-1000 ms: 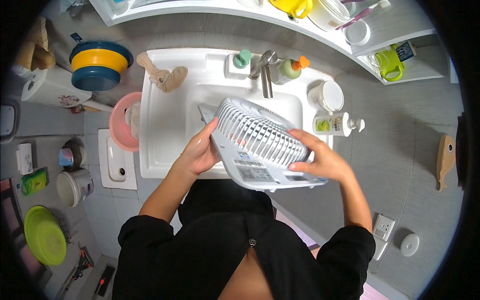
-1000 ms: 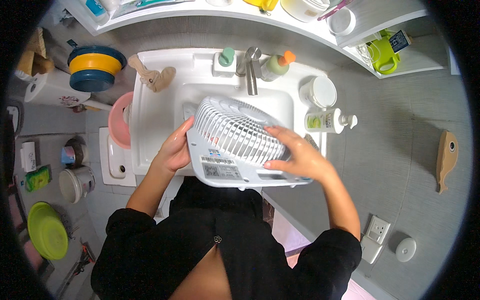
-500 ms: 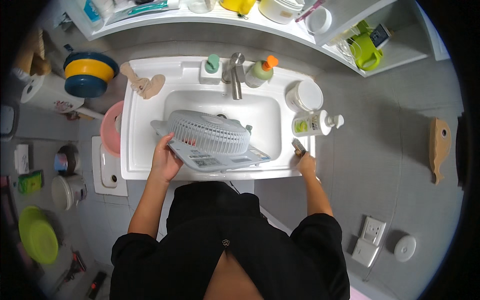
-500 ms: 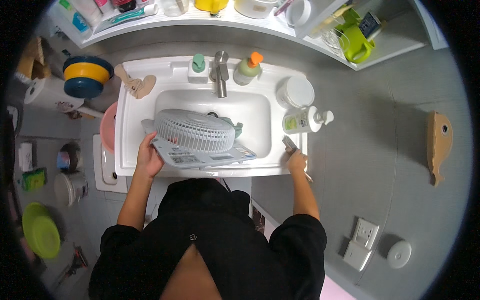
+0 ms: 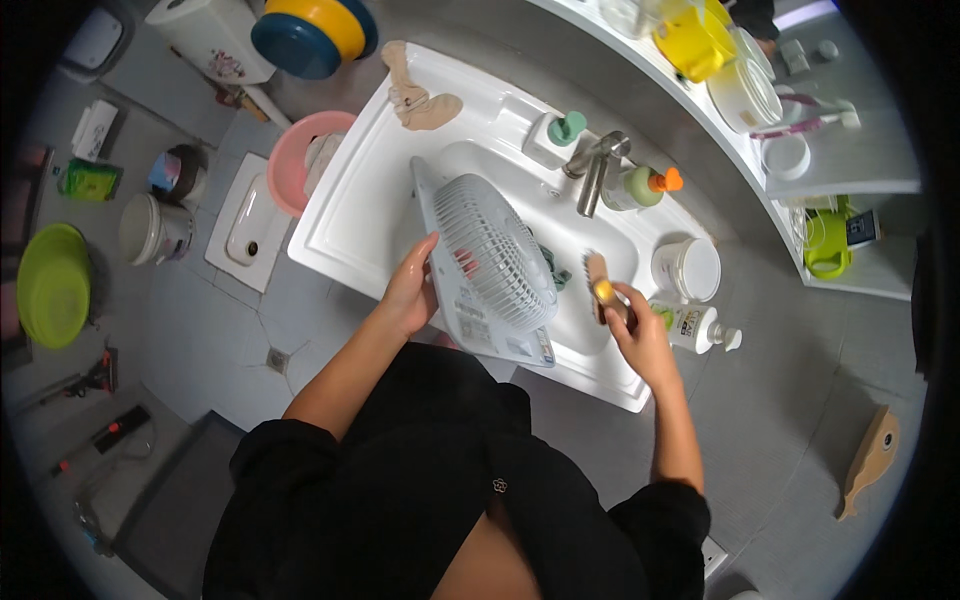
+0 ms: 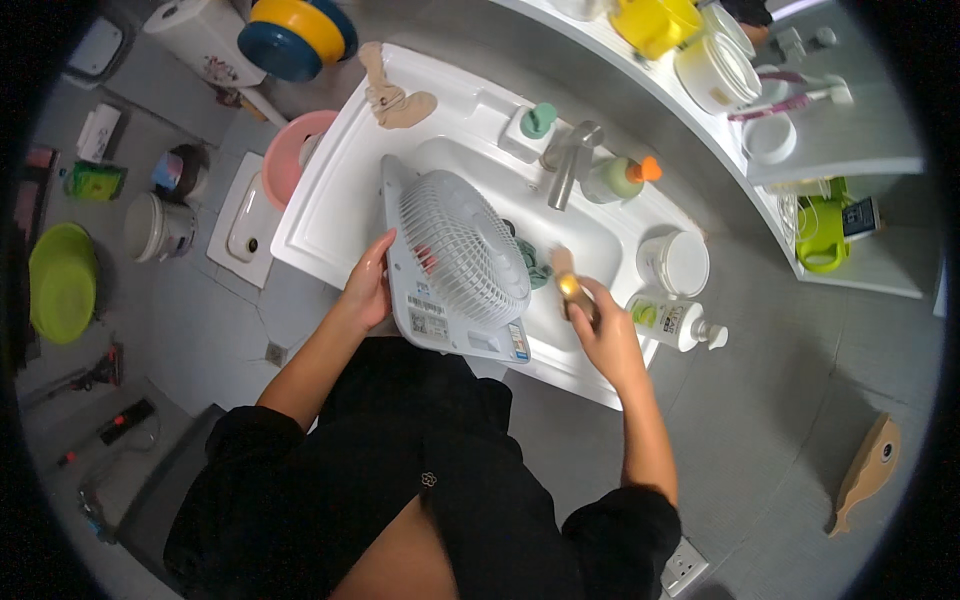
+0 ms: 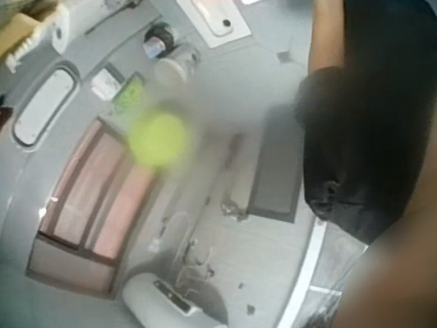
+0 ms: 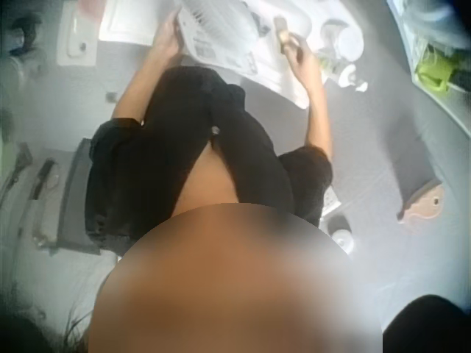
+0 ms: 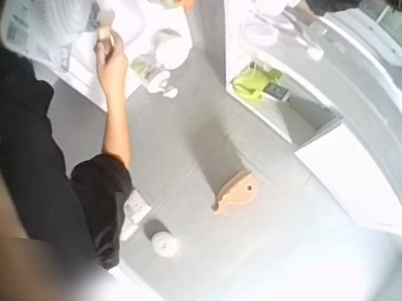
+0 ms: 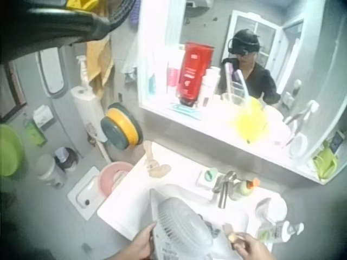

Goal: The person cleans a white electric fan in a sink. They rinse the fan under running water, scrub the front and back grilles with a brush, and wipe the surfaces with a cloth. The person handles the fan carefully, turning it to access different areas, and rinses the cleaning tools during the process.

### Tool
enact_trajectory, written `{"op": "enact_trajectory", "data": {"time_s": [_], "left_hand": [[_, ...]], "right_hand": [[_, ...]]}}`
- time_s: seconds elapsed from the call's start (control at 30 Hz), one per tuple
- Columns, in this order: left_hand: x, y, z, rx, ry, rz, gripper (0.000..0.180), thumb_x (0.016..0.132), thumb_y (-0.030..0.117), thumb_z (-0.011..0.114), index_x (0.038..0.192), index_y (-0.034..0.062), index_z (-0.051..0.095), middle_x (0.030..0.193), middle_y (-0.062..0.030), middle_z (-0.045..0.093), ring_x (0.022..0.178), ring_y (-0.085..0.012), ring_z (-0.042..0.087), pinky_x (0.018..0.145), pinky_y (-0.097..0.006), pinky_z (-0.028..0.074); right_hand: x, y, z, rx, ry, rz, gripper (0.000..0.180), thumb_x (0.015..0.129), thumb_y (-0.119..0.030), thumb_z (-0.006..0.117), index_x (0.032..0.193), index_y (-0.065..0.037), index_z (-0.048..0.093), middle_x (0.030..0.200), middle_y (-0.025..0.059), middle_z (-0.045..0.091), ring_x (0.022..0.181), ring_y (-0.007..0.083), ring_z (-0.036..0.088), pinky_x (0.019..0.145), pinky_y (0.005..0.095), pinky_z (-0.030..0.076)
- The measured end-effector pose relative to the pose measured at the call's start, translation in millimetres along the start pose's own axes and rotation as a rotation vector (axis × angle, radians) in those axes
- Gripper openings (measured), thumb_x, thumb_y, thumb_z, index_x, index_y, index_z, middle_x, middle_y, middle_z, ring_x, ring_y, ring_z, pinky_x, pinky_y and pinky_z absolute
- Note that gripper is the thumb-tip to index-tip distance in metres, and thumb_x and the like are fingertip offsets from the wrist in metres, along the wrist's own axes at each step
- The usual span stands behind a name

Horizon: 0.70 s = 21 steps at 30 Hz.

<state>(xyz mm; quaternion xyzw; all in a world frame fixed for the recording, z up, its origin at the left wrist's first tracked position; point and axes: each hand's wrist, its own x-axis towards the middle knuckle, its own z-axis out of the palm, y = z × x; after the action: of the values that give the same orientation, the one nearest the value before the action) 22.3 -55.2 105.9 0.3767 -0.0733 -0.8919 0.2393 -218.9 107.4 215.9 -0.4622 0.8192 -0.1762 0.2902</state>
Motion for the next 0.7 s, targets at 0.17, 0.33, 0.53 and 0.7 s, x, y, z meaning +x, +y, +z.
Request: {"op": "enact_trajectory", "data": {"time_s": [0.17,0.33,0.53,0.7], "left_hand": [[9.1,11.0,11.2,-0.015,-0.03,0.06,0.043,0.091,0.032,0.038,0.118,-0.0005,0.042,0.109,-0.0118,0.053,0.098,-0.0218,0.054,0.085,-0.034,0.045],[28.1,43.2,10.5,0.137,-0.13,-0.056,0.04,0.09,0.034,0.035,0.11,0.0029,0.049,0.103,-0.0095,0.057,0.094,-0.0203,0.056,0.083,-0.034,0.046],[37.9,50.5,-11.2,0.028,-0.095,-0.192,0.041,0.089,0.035,0.038,0.105,0.0009,0.053,0.101,-0.0102,0.058,0.089,-0.0205,0.058,0.078,-0.035,0.049],[28.0,49.7,-16.4,-0.098,-0.139,-0.184,0.038,0.086,0.035,0.045,0.107,0.0045,0.052,0.098,-0.0078,0.057,0.091,-0.0192,0.055,0.084,-0.034,0.043]], "right_hand": [[50.8,-87.8,-9.2,-0.219,-0.213,-0.403,0.033,0.077,-0.012,0.06,0.109,-0.008,0.055,0.067,0.0153,0.059,0.057,0.0284,0.057,0.056,0.0343,0.045],[116.6,-142.8,-9.1,-0.449,-0.371,-0.575,0.031,0.074,-0.016,0.064,0.104,-0.009,0.061,0.067,0.008,0.064,0.062,0.0212,0.062,0.06,0.0311,0.048],[155.7,-135.1,9.5,0.038,-0.744,-0.182,0.033,0.083,-0.016,0.057,0.112,-0.002,0.053,0.086,0.0079,0.061,0.062,0.0118,0.054,0.059,0.0268,0.046],[148.0,-125.6,27.3,0.14,-0.805,-0.054,0.037,0.084,-0.013,0.056,0.119,-0.005,0.049,0.082,0.0025,0.055,0.069,0.0086,0.048,0.063,0.0223,0.042]]}}
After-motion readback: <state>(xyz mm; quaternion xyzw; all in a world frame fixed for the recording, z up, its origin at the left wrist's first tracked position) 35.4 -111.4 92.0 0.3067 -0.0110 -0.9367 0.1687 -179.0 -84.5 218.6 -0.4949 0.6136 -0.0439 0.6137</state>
